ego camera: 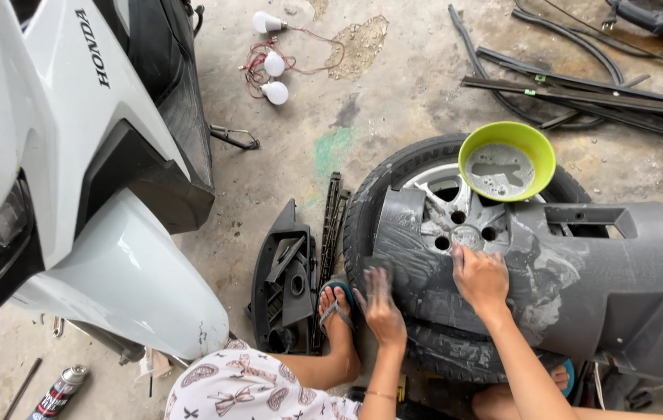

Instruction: The person sands a black plastic car part with sandpaper while it rests on a tire. They use both hands to rub the sandpaper over the surface, occasionally dipping it into a green bowl of soapy water to keep it wet.

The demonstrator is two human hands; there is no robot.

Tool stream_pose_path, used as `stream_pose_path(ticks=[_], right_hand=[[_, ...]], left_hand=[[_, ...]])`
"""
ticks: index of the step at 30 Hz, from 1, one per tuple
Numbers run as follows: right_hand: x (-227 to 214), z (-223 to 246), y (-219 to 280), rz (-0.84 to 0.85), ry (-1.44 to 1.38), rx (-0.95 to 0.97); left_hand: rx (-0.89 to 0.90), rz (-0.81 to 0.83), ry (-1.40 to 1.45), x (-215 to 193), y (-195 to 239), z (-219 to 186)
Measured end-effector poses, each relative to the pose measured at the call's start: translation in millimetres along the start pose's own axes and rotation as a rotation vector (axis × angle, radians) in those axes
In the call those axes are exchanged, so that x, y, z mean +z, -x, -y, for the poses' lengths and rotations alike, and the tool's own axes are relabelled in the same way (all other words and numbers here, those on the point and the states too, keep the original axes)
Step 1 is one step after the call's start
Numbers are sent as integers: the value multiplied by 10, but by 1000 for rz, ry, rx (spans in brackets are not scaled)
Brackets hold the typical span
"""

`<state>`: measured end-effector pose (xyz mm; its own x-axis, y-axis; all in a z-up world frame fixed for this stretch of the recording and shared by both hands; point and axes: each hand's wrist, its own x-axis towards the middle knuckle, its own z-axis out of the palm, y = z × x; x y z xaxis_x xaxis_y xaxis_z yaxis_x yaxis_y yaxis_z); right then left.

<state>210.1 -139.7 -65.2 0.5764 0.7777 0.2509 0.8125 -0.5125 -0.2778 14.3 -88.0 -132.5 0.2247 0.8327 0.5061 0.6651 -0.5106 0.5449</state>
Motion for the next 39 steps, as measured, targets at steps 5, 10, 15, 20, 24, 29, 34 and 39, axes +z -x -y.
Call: stream_pose_path(ticks=[5,10,15,20,24,29,34,39], right_hand=[[-27,59,-31,13,17,35],[-8,-9,-2,20,19,8],[-2,1,-36,69,8,53],[-63,67,-26,86,-11,67],[-42,88,-22,-73,18,38],[-90,90,-15,-67,40,39],[65,3,-61,-76,72,41],[42,21,7,-50,70,46]], left_hand=[[155,83,-63,-22,132,-105],[-67,-22,-67,20,39,-79],[56,44,-120,72,56,164],[184,80,-29,4,71,-155],[-27,-157,-61,166,-307,-7],[80,-45,-43,182,-242,-8],[277,87,-30,-39,-214,-286],[22,-79,7,99,-748,-388]])
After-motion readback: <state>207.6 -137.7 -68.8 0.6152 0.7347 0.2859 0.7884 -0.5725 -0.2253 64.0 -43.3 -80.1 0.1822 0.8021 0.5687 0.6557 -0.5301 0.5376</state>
